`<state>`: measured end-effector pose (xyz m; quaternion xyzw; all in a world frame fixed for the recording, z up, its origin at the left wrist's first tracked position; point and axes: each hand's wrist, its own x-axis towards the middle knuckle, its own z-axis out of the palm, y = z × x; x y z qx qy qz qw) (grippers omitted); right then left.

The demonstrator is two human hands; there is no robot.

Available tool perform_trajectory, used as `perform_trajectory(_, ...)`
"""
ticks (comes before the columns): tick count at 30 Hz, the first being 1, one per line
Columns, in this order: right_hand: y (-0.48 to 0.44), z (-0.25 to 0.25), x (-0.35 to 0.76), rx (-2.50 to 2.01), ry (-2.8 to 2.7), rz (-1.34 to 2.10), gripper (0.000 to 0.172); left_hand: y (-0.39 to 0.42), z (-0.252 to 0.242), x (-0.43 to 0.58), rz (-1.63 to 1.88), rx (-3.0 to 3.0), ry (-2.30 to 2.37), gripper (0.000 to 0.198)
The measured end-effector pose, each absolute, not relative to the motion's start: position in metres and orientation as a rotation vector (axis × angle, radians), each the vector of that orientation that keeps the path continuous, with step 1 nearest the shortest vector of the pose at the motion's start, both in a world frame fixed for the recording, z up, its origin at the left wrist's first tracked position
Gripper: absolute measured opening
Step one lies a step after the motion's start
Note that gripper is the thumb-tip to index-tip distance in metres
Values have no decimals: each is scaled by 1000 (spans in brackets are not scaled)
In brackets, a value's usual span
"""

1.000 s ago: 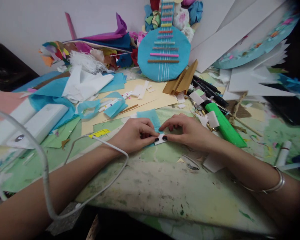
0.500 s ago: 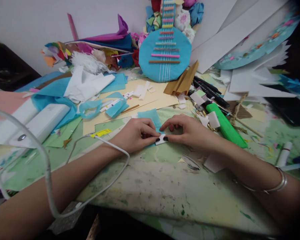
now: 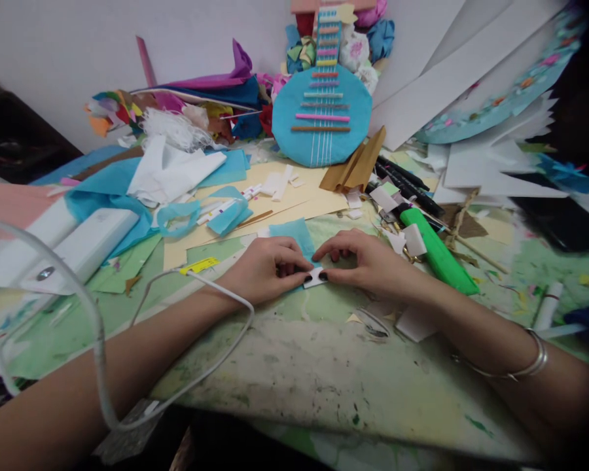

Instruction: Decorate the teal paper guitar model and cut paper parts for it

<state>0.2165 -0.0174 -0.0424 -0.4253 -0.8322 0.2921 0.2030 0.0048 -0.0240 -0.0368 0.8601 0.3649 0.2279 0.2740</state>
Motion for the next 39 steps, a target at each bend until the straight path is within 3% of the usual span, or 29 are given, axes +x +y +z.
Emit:
perform_trajectory(8, -17, -45, 219, -1247, -2095, 1006, 18, -23, -40, 6, 723, 1945, 1103, 21)
perform_trajectory(14, -14, -45, 210, -1342, -2064, 671, 16, -10, -39, -4, 1073, 1705, 1250, 23)
perform_trajectory(17, -10, -47, 202, -1331, -2116, 573, 21, -4, -40, -10, 1182, 1929, 1485, 35)
perform_trajectory(21, -6, -49, 196, -1286, -2201, 555, 16, 2, -46, -11, 979, 2165, 1572, 57)
perform_trajectory(25, -5, -49, 196, -1259, -2130, 718, 6, 6, -55, -8, 947, 2079, 1473, 60)
perform_trajectory(30, -8, -46, 198, -1150, -1858, 980, 10, 1, -54, -3, 1216, 1914, 1358, 72)
perform_trajectory(33, -12, -45, 197, -1075, -1724, 1130, 15, -4, -52, -1, 1206, 1910, 1263, 78)
perform_trajectory(39, -21, -38, 195, -981, -1580, 1275, 17, -10, -48, 1, 1057, 1887, 950, 59)
